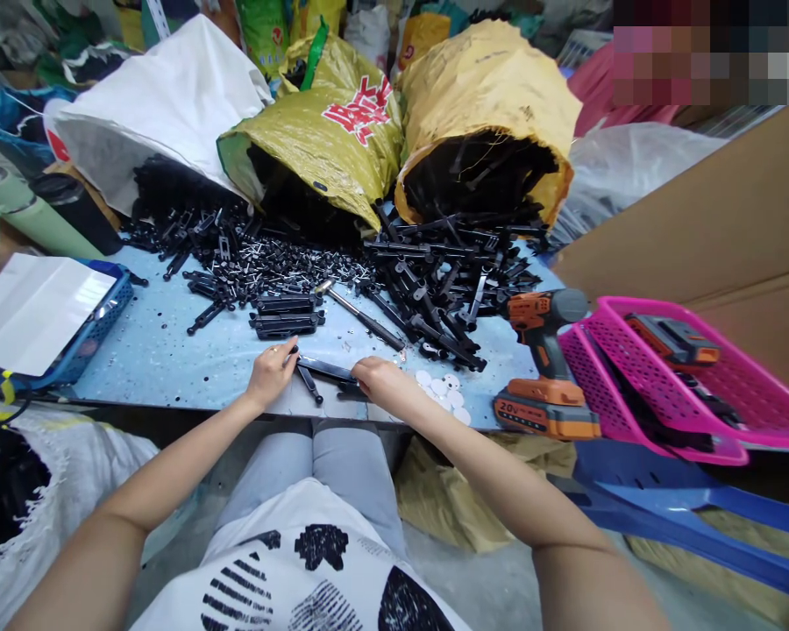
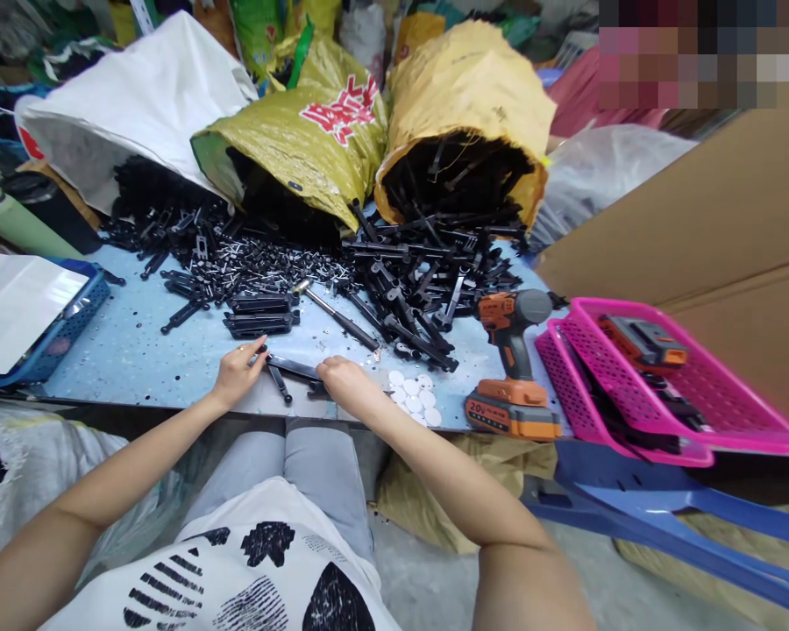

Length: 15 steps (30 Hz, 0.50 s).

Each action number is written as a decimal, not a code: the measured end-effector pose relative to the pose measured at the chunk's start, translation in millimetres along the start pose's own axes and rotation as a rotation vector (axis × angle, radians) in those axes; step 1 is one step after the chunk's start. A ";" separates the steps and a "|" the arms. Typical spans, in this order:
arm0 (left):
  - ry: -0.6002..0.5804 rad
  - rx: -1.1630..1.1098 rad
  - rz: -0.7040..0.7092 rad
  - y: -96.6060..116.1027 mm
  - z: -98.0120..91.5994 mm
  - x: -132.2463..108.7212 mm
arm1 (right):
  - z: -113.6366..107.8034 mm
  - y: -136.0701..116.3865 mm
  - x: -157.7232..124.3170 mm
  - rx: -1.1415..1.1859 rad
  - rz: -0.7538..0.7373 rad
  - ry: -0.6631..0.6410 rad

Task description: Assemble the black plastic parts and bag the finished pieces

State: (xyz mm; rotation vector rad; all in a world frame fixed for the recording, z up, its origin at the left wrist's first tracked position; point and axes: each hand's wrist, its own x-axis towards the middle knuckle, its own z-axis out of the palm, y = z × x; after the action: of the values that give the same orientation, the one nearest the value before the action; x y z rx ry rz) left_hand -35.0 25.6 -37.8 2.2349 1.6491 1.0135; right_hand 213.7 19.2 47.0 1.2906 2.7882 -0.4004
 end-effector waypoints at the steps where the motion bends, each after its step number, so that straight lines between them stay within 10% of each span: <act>1: 0.029 -0.010 -0.014 -0.6 -0.5 0.2 | 0.9 0.0 1.0 -0.009 0.000 0.004; 15: -0.233 0.169 0.211 7.9 -13.2 4.8 | 22.3 6.9 -5.1 0.171 -0.080 0.287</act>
State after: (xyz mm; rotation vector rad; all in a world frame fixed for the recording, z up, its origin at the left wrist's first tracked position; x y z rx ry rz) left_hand -36.3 23.8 -21.8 2.5679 1.4733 0.6428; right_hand 220.7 14.1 24.7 1.3727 3.1111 -0.5050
